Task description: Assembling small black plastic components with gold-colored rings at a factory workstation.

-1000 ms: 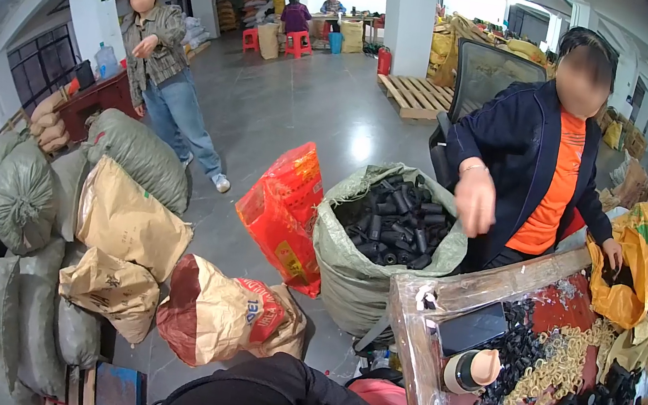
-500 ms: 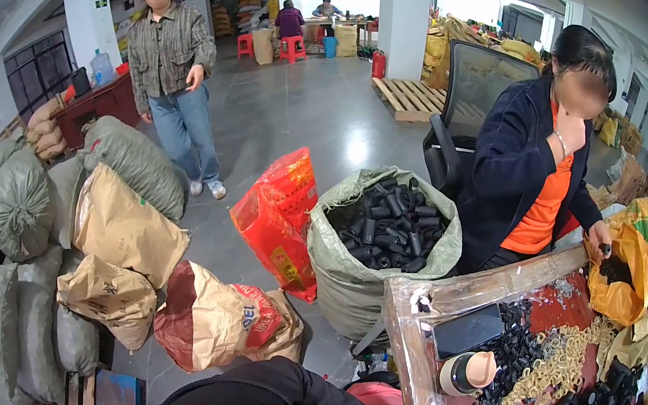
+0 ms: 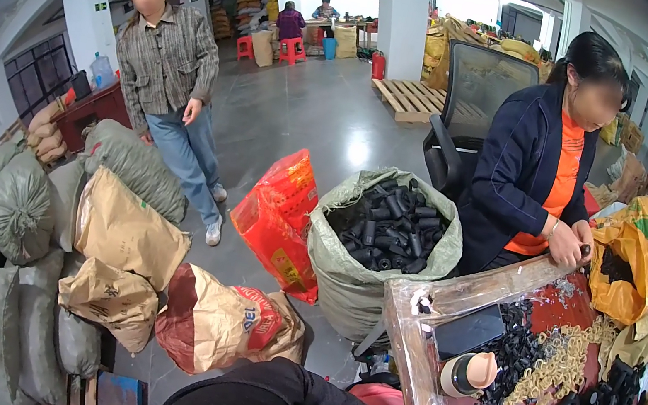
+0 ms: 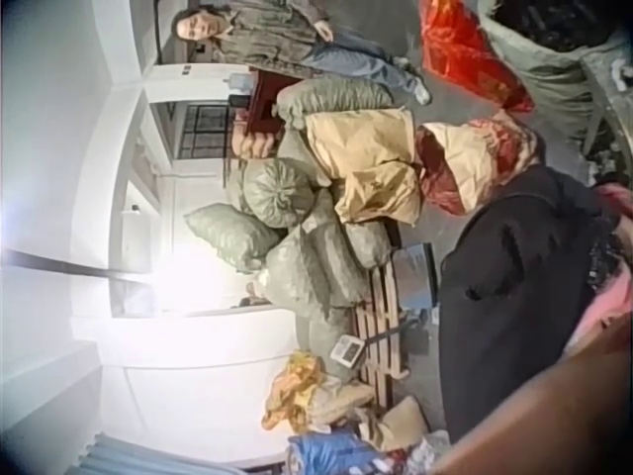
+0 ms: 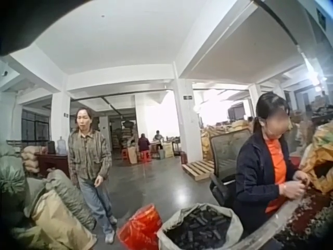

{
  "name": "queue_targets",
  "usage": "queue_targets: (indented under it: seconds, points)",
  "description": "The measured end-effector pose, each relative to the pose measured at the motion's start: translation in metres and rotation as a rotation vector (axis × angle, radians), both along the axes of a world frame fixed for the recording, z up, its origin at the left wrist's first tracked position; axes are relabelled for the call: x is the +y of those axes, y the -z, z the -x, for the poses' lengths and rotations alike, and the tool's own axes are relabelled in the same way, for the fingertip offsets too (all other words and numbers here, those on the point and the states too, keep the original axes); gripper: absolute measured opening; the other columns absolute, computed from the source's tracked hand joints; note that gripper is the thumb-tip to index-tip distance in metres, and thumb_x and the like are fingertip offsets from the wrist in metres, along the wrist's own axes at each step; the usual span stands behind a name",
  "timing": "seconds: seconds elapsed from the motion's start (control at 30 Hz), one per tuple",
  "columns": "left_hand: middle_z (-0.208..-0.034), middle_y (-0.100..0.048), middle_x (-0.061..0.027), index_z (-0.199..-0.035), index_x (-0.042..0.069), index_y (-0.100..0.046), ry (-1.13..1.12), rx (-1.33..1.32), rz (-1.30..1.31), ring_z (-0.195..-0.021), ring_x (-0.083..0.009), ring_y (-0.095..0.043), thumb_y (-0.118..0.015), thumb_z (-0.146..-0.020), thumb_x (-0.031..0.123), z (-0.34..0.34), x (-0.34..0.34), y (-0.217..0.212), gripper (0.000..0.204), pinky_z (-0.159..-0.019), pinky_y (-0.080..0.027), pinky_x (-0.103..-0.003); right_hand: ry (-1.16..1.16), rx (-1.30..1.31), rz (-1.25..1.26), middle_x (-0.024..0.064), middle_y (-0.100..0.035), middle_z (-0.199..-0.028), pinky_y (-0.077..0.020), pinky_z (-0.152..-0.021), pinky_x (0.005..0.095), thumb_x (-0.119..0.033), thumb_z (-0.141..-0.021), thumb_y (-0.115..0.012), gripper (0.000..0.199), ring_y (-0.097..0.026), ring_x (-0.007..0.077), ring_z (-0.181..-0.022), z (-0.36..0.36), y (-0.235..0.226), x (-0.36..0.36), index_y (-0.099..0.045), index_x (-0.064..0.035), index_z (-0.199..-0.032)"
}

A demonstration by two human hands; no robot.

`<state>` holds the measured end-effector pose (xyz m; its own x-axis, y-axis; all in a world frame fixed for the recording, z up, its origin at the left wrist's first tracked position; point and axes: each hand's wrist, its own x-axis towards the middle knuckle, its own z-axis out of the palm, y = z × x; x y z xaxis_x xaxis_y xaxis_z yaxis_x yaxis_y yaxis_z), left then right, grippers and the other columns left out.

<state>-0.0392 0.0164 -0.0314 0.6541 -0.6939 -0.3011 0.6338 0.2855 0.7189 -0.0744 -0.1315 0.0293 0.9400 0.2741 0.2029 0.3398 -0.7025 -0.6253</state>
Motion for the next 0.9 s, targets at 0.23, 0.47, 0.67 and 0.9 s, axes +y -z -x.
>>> queue_targets:
  seconds: [0.23, 0.47, 0.67, 0.9]
  points:
    - [-0.076, -0.057, -0.0001, -0.087, 0.003, -0.059, 0.027, -0.009, 0.017, -0.070, -0.0093, -0.053, -0.052, -0.084, 0.019, 0.001, -0.001, 0.006, 0.018, -0.063, -0.046, -0.024, -0.040, 0.136, -0.002, 0.0180, -0.058, -0.074, -0.0439, -0.061, 0.0357, -0.001, -0.070, -0.056, 0.012, -0.055, 0.0336, -0.067, -0.001, -0.007, -0.002, -0.059, 0.0012, -0.081]
    - [-0.077, -0.057, 0.0016, -0.087, 0.004, -0.060, 0.034, 0.026, 0.001, -0.072, -0.0087, -0.051, -0.053, -0.084, 0.020, 0.002, 0.001, -0.006, 0.017, -0.064, -0.045, -0.025, -0.051, -0.028, 0.024, 0.0182, -0.058, -0.073, -0.0439, -0.060, 0.0357, 0.000, -0.070, -0.056, 0.012, -0.055, 0.0331, -0.066, 0.001, -0.001, -0.002, -0.059, 0.0004, -0.082]
    - [-0.079, -0.058, 0.0013, -0.093, 0.004, -0.060, 0.028, 0.058, -0.016, -0.072, -0.0055, -0.053, -0.053, -0.084, 0.020, 0.000, 0.001, -0.008, 0.020, -0.062, -0.046, -0.020, 0.003, -0.182, -0.062, 0.0190, -0.057, -0.074, -0.0438, -0.060, 0.0356, -0.001, -0.071, -0.056, 0.011, -0.055, 0.0323, -0.067, 0.002, 0.019, -0.005, -0.059, 0.0000, -0.082]
    - [-0.080, -0.057, 0.0027, -0.089, 0.005, -0.061, 0.045, 0.043, -0.006, -0.076, -0.0075, -0.052, -0.055, -0.083, 0.020, 0.005, 0.000, -0.006, 0.017, -0.064, -0.046, -0.025, -0.118, -0.069, -0.028, 0.0135, -0.055, -0.072, -0.0422, -0.058, 0.0313, -0.006, -0.079, -0.054, 0.008, -0.052, 0.0250, -0.064, 0.000, 0.002, -0.008, -0.055, 0.0013, -0.078]
